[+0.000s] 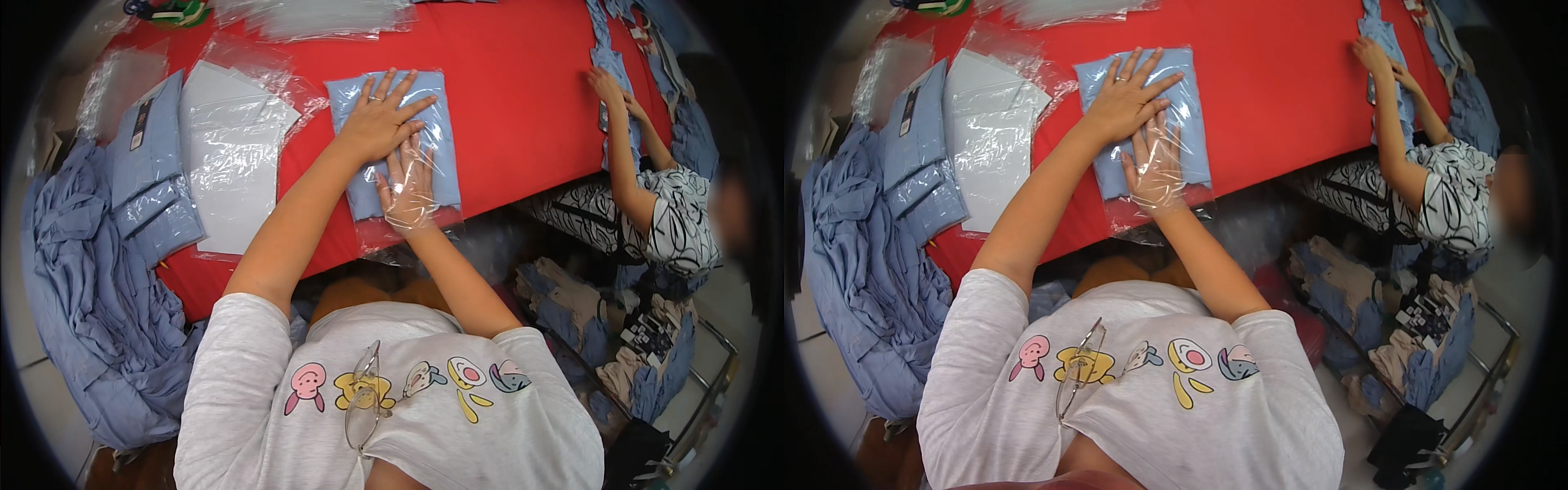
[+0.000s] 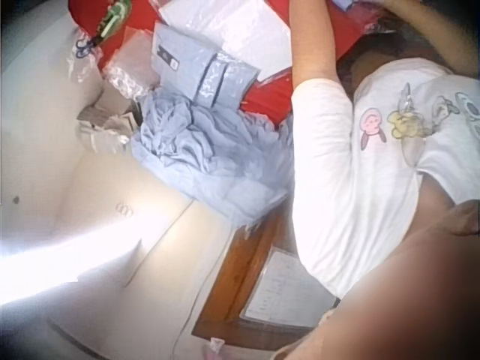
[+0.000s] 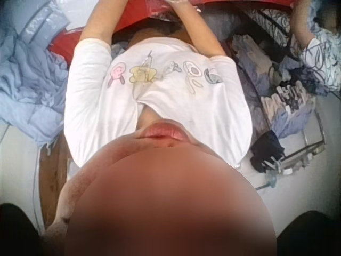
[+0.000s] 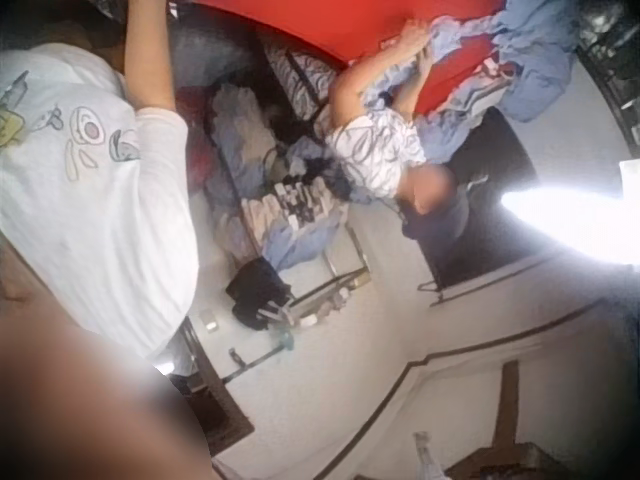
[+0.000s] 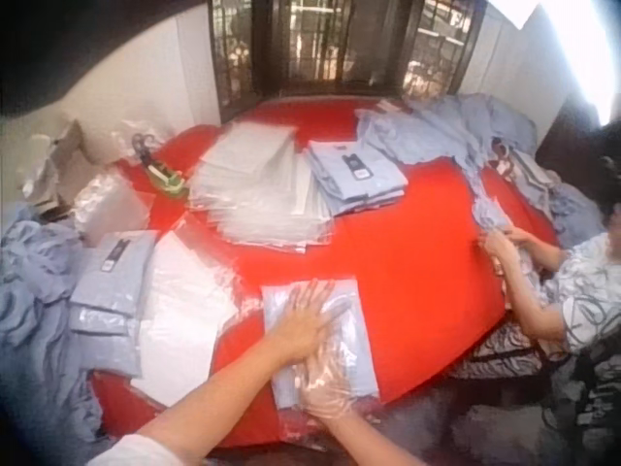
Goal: The person folds light blue shirts and places each into a clear plastic bag on a red table. The person smooths the shirts and bags, then stacks the packaged shirts. Another person folds shirts nearby.
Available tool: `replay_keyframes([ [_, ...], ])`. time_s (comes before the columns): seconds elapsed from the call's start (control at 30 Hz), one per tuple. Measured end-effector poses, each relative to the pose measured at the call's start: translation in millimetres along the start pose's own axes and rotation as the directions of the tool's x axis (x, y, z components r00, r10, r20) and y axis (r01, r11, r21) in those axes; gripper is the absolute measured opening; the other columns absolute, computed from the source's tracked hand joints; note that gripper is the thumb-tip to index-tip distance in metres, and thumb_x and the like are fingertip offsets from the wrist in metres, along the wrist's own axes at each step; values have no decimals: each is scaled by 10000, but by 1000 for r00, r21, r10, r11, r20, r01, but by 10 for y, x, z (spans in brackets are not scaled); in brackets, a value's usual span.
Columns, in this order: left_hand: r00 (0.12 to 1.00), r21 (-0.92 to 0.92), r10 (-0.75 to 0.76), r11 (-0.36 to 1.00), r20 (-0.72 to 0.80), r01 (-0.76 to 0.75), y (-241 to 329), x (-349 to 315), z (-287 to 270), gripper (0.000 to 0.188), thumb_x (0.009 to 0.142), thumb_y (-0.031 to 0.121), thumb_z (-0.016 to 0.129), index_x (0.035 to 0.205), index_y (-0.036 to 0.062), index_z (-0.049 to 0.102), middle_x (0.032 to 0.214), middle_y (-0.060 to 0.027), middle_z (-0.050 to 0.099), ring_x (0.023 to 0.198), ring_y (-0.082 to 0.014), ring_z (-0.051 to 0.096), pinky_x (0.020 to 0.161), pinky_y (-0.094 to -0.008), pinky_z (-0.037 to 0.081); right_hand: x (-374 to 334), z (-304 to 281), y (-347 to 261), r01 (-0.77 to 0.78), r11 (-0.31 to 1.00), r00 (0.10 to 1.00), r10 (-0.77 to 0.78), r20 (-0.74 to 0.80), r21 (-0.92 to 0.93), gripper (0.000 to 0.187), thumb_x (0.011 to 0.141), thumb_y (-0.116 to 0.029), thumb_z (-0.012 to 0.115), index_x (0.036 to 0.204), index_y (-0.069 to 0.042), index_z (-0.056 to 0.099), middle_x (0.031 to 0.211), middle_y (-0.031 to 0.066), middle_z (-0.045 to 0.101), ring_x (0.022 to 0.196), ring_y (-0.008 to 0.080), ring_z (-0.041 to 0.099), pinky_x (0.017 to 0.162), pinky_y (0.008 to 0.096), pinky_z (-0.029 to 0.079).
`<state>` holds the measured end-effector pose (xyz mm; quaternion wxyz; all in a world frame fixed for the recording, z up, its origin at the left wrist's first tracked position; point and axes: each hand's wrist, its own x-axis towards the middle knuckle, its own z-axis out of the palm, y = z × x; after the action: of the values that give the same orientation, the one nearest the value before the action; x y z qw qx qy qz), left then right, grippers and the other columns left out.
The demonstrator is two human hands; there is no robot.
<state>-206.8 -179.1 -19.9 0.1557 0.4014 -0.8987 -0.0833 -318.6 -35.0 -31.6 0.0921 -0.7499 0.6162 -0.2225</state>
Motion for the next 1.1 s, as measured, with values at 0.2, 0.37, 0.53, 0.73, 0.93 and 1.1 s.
replay_keyframes([
  [0.2, 999, -3, 34, 999, -28, -34, 72, -35, -94, 859, 914, 824, 586, 1663, 437, 423, 1821, -57, 198, 1679, -363, 129, 1342, -605, 116, -674, -222, 16, -236, 963, 964, 249, 91, -129, 1118, 967, -590, 684, 1666, 133, 195, 1758, 386, 64, 1652, 529, 41, 1326, 620, 62],
  [0.37, 998, -9, 61, 998, -20, -61, 99, -60, -182, 929, 845, 817, 673, 1653, 420, 445, 1813, -79, 224, 1674, -358, 163, 1348, -596, 106, -941, -537, 94, -132, 991, 979, 127, 161, 18, 867, 973, -359, 722, 1621, 86, 354, 1732, 326, 252, 1639, 468, 205, 1326, 545, 190],
  [0.53, 999, -12, 42, 999, -31, -42, 146, -203, -225, 853, 903, 746, 671, 1642, 365, 481, 1813, -110, 214, 1671, -371, 168, 1341, -612, 104, -1265, -948, 432, -25, 961, 995, -2, 98, 276, 339, 934, -20, 669, 1269, -12, 721, 1421, 215, 671, 1385, 383, 604, 1186, 492, 430],
  [0.73, 968, -38, -247, 969, -51, 245, 334, -854, -147, 936, 964, 618, 686, 1716, 176, 345, 1813, -147, 200, 1676, -399, 133, 1333, -621, 86, -185, -1228, 225, -45, 922, 979, 119, -169, 384, 468, 1024, -76, 626, 1488, -17, 599, 1583, 232, 556, 1500, 429, 491, 1233, 502, 382],
  [0.93, 979, -108, -201, 973, 23, 203, 307, -1152, -306, 919, 946, 419, 680, 1720, 99, 300, 1811, -184, 182, 1677, -381, 155, 1348, -564, 106, 656, -503, 395, 153, 988, 988, -153, 27, 12, 636, 1073, -308, 609, 1653, -105, 445, 1759, 215, 307, 1649, 404, 233, 1327, 588, 195],
  [1.1, 978, -295, -197, 940, -65, 170, 223, -1388, -316, 855, 959, 382, 639, 1709, 115, 325, 1801, -250, 148, 1642, -446, 234, 1300, -552, 291, 618, -377, 550, 185, 983, 979, -185, 90, 0, 735, 1047, -379, 652, 1686, -127, 392, 1776, 226, 259, 1652, 413, 218, 1321, 611, 181],
])
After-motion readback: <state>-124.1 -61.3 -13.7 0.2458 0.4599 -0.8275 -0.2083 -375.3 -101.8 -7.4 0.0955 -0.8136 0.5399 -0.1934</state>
